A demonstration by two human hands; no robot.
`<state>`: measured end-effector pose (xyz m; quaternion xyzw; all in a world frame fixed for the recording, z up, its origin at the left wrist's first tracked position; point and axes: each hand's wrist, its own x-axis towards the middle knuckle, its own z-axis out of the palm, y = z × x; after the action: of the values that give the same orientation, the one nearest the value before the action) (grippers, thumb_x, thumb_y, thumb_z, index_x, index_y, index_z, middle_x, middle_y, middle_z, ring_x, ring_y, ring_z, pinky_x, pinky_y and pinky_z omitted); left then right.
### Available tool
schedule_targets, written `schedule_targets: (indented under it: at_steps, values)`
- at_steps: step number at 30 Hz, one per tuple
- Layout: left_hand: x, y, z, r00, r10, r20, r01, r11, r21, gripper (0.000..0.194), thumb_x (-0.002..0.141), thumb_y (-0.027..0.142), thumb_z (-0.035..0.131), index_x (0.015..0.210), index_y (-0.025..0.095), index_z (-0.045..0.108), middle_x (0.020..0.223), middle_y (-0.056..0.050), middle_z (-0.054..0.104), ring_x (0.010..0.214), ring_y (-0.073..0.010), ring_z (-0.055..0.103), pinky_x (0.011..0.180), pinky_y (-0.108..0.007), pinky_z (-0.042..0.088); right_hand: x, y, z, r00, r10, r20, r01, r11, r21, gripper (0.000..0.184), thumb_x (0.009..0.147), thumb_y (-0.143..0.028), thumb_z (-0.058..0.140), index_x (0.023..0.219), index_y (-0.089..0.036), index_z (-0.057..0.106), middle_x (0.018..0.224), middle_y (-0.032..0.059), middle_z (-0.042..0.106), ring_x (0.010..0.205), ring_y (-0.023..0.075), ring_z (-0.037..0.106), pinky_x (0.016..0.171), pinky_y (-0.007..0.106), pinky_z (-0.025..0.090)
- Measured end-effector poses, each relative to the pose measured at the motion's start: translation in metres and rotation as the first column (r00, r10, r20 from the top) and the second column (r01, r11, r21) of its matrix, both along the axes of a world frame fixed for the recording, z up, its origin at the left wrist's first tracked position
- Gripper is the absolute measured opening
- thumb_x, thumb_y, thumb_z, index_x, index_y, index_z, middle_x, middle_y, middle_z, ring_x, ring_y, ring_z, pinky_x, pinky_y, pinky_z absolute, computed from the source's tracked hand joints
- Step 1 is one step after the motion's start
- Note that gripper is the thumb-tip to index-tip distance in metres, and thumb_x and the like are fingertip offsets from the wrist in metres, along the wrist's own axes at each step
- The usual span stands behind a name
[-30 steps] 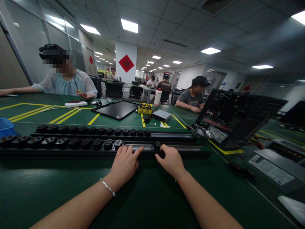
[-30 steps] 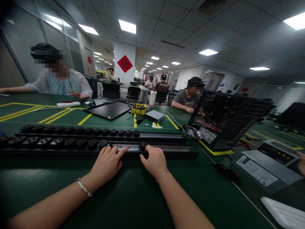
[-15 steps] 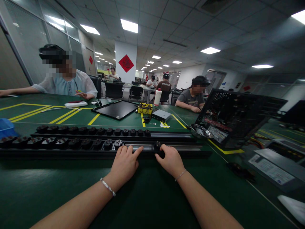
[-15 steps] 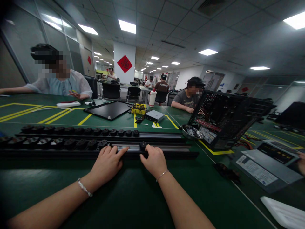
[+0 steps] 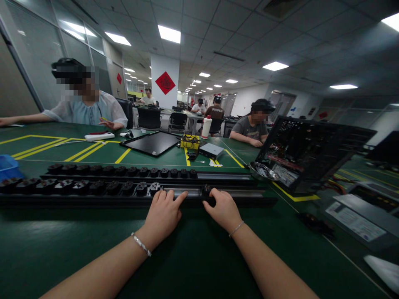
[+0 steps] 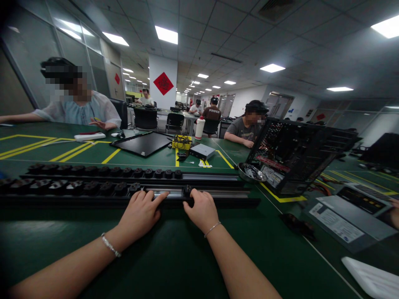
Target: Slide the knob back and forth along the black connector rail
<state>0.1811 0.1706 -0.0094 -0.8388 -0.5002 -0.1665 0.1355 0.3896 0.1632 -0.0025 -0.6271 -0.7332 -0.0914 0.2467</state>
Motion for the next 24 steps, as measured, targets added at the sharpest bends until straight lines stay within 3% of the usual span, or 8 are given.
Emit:
schedule_targets:
  at_steps: [16,24]
  values:
    - [0.0,0.0,0.0,1.0,0.007,-0.011,-0.007,1.0,0.011,0.052,0.078,0.022,0.051,0.129,0.032,0.046,0.093,-0.006,0.056,0.091,-0.0245,0.048,0.089,-0.039,0.032,0.002,-0.001,0.0,1.0,0.005,-0.009,-0.005,1.0,-0.005,0.011,0.074,-0.03,0.06,0.078,-0.022,0.053,0.076,0.0024,0.062,0.077,0.0185,0.057,0.074,0.029,0.04]
    - [0.0,0.001,0.0,1.0,-0.004,-0.004,0.004,1.0,-0.004,0.052,0.079,0.022,0.049,0.13,0.032,0.046,0.094,-0.007,0.056,0.092,-0.0242,0.049,0.09,-0.04,0.032,0.014,0.0,-0.003,0.995,0.102,-0.019,-0.103,0.994,-0.035,0.015,0.077,-0.027,0.057,0.092,-0.022,0.061,0.095,0.0036,0.067,0.087,0.0182,0.06,0.083,0.032,0.042]
